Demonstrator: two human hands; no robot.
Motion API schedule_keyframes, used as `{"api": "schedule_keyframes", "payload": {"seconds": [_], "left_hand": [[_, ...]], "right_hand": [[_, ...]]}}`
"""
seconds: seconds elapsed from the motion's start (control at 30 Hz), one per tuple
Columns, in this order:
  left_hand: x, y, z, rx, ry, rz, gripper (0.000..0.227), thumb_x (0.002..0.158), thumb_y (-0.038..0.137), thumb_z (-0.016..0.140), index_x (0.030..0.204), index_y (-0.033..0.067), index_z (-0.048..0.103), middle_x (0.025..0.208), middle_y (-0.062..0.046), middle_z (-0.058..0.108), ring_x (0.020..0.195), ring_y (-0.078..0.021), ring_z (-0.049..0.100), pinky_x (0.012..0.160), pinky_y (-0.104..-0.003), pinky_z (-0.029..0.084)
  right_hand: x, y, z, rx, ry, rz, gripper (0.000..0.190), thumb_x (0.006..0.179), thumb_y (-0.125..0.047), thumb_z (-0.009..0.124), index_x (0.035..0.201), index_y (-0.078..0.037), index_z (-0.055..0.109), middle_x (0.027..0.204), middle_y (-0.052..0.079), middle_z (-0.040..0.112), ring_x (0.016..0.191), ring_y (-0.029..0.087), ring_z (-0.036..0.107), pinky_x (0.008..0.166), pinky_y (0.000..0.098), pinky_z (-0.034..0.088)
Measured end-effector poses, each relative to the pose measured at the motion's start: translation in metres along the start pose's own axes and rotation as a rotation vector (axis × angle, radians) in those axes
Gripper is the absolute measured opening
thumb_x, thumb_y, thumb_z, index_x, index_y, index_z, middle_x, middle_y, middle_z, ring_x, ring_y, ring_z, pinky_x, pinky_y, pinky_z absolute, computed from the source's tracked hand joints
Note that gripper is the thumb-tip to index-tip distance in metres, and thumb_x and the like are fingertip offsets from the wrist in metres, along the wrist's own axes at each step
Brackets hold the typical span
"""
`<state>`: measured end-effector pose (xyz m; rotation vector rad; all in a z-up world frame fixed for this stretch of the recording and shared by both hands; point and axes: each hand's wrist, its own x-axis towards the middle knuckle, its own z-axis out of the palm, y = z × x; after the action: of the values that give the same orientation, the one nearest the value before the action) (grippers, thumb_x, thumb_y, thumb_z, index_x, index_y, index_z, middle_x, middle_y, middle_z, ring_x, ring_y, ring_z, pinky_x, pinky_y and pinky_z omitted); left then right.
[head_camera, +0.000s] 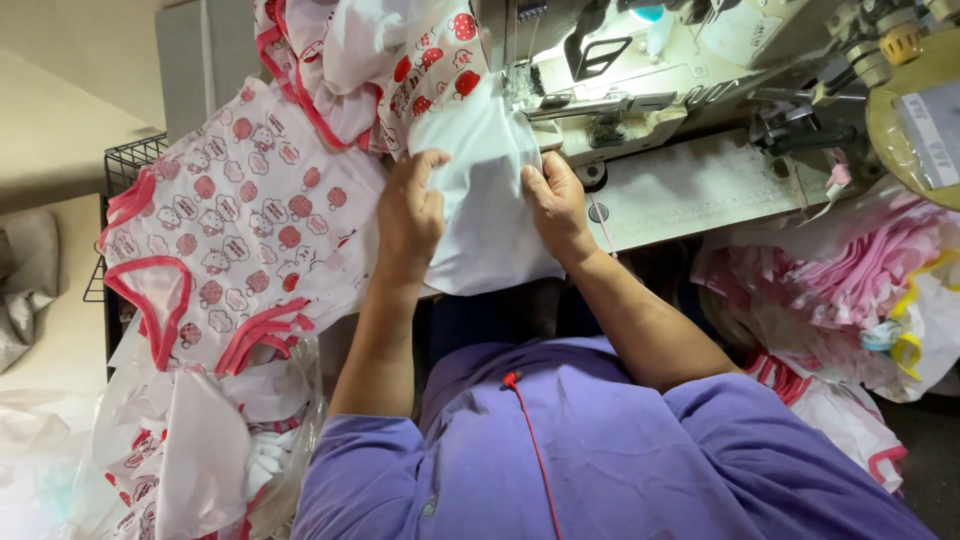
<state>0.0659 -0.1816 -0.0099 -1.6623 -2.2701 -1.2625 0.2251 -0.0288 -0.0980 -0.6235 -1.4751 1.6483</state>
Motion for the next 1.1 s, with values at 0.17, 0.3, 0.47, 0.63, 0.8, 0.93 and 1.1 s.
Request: {"api": "schedule_keyframes", "payload": {"seconds": [0.17, 0.3, 0.47, 0.63, 0.8, 0.93, 1.1], "left_hand": [[0.032, -0.039, 0.006, 0.067, 0.058, 0.066, 0.048, 0.074, 0.001, 0.046, 0.116, 0.0122, 0.067, 0.106, -0.012, 0.073, 0.102, -0.0328, 0.070, 0.094, -0.041, 0.053], [0.064, -0.062, 0.018, 0.055, 0.111, -0.037, 0.037, 0.071, -0.002, 0.050, 0.100, 0.0130, 0.068, 0.096, -0.009, 0.074, 0.089, -0.0325, 0.070, 0.078, -0.044, 0.053], [0.093, -0.079, 0.020, -0.024, 0.086, -0.198, 0.042, 0.068, -0.004, 0.048, 0.097, 0.0173, 0.071, 0.101, -0.007, 0.075, 0.082, -0.0264, 0.068, 0.070, -0.039, 0.054], [0.086, 0.022, -0.004, 0.436, 0.177, -0.150, 0.045, 0.103, 0.015, 0.075, 0.142, 0.0079, 0.053, 0.149, -0.015, 0.048, 0.133, -0.0297, 0.058, 0.108, -0.055, 0.054], [0.024, 0.065, 0.031, 0.211, 0.011, 0.352, 0.040, 0.095, 0.017, 0.058, 0.132, 0.0038, 0.063, 0.122, -0.025, 0.063, 0.106, -0.0429, 0.060, 0.094, -0.051, 0.050], [0.027, 0.058, 0.026, 0.375, -0.077, 0.327, 0.035, 0.103, 0.041, 0.055, 0.130, 0.0293, 0.074, 0.143, -0.017, 0.057, 0.129, -0.0420, 0.052, 0.107, -0.053, 0.038], [0.052, 0.030, 0.023, 0.368, -0.196, 0.318, 0.040, 0.107, 0.045, 0.048, 0.137, 0.0316, 0.069, 0.154, -0.019, 0.044, 0.136, -0.0425, 0.043, 0.112, -0.054, 0.034]], "right_hand": [[-0.002, -0.004, 0.003, -0.026, 0.019, -0.005, 0.017, 0.101, -0.015, 0.064, 0.085, -0.010, 0.061, 0.060, -0.001, 0.050, 0.056, 0.008, 0.044, 0.051, 0.0219, 0.036], [-0.006, -0.021, 0.008, -0.120, 0.029, 0.022, 0.018, 0.100, -0.021, 0.061, 0.085, -0.012, 0.058, 0.070, -0.004, 0.049, 0.066, 0.008, 0.043, 0.059, 0.0244, 0.037], [-0.007, -0.025, 0.010, -0.227, 0.044, 0.027, 0.022, 0.098, -0.026, 0.058, 0.080, -0.015, 0.050, 0.077, -0.007, 0.047, 0.073, 0.008, 0.041, 0.066, 0.0272, 0.037], [-0.005, -0.016, 0.009, -0.246, 0.045, 0.018, 0.024, 0.100, -0.031, 0.057, 0.084, -0.014, 0.054, 0.078, -0.006, 0.050, 0.073, 0.009, 0.045, 0.064, 0.0273, 0.039], [-0.007, -0.022, 0.019, -0.136, 0.120, -0.019, 0.030, 0.101, -0.024, 0.059, 0.075, -0.016, 0.046, 0.073, -0.008, 0.041, 0.068, 0.006, 0.037, 0.060, 0.0246, 0.033], [-0.007, -0.024, 0.024, -0.090, 0.166, -0.101, 0.036, 0.103, -0.021, 0.060, 0.072, -0.017, 0.041, 0.070, -0.008, 0.039, 0.066, 0.005, 0.033, 0.057, 0.0245, 0.031], [-0.005, -0.025, 0.022, -0.106, 0.176, -0.108, 0.034, 0.101, -0.017, 0.064, 0.071, -0.016, 0.047, 0.069, -0.008, 0.041, 0.066, 0.005, 0.035, 0.058, 0.0235, 0.032]]}}
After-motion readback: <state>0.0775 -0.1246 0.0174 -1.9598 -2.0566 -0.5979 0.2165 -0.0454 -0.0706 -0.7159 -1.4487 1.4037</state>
